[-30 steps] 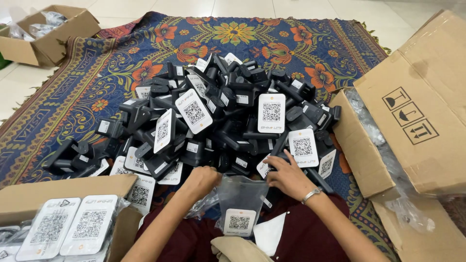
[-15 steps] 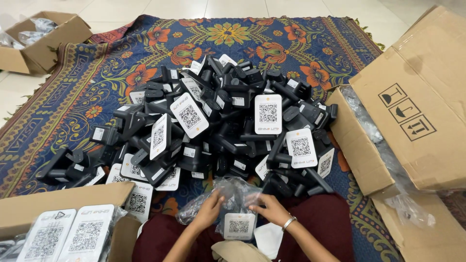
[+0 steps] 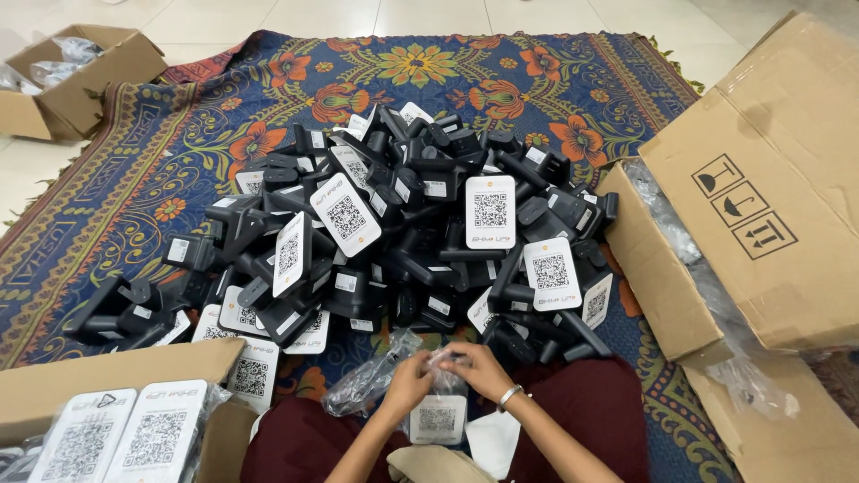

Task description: The person packs multiple black electronic devices with QR labels into cardboard boxes, placing them individually or in small groups after checking them and using plastic bags as padding.

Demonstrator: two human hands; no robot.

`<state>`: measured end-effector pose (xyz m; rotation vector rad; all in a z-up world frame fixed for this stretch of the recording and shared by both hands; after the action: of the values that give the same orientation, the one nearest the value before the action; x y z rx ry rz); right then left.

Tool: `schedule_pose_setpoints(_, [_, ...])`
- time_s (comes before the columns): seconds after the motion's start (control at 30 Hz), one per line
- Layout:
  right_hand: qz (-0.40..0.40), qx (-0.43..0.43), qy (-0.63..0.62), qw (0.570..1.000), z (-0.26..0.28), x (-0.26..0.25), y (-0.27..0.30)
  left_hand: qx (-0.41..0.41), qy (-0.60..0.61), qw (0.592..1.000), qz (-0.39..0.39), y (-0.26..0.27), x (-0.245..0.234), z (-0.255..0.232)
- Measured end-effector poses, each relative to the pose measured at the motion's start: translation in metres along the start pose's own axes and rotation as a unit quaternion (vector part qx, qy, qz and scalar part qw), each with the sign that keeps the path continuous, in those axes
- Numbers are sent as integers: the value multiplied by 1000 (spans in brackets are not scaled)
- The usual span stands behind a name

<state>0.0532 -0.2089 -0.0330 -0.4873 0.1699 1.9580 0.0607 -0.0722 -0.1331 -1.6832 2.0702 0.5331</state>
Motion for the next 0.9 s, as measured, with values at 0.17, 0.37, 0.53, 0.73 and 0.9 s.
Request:
schedule_pose_setpoints(0.17, [-35, 109, -172, 978, -128, 46, -12, 75, -131, 987, -61, 39, -51, -96])
schedule_pose_setpoints(0.37, [-79, 119, -326, 934, -211, 80, 3, 201, -213, 956, 29, 61, -19, -125])
schedule_pose_setpoints(0.53, [-94, 87, -355, 926, -200, 71, 22, 179, -238, 949, 103, 50, 20, -104])
schedule_pose_setpoints(0.73, [-169, 113, -335, 920, -176, 54, 36, 125, -217, 964, 95, 39, 3, -97])
schedule_pose_setpoints(0.9, [-202, 71, -242, 946, -95, 20, 63, -51, -58, 997, -25, 26, -53, -33])
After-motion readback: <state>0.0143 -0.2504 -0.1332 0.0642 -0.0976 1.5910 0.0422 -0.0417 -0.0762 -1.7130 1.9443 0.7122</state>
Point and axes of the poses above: each hand's wrist, its own y-axis away from the middle knuckle, its own x-axis out of the palm, z = x × y, the point moved 10 cm from there along -y, towards the middle knuckle, and after that the axes turned 3 degrees about -y, right-handed, at the moved point
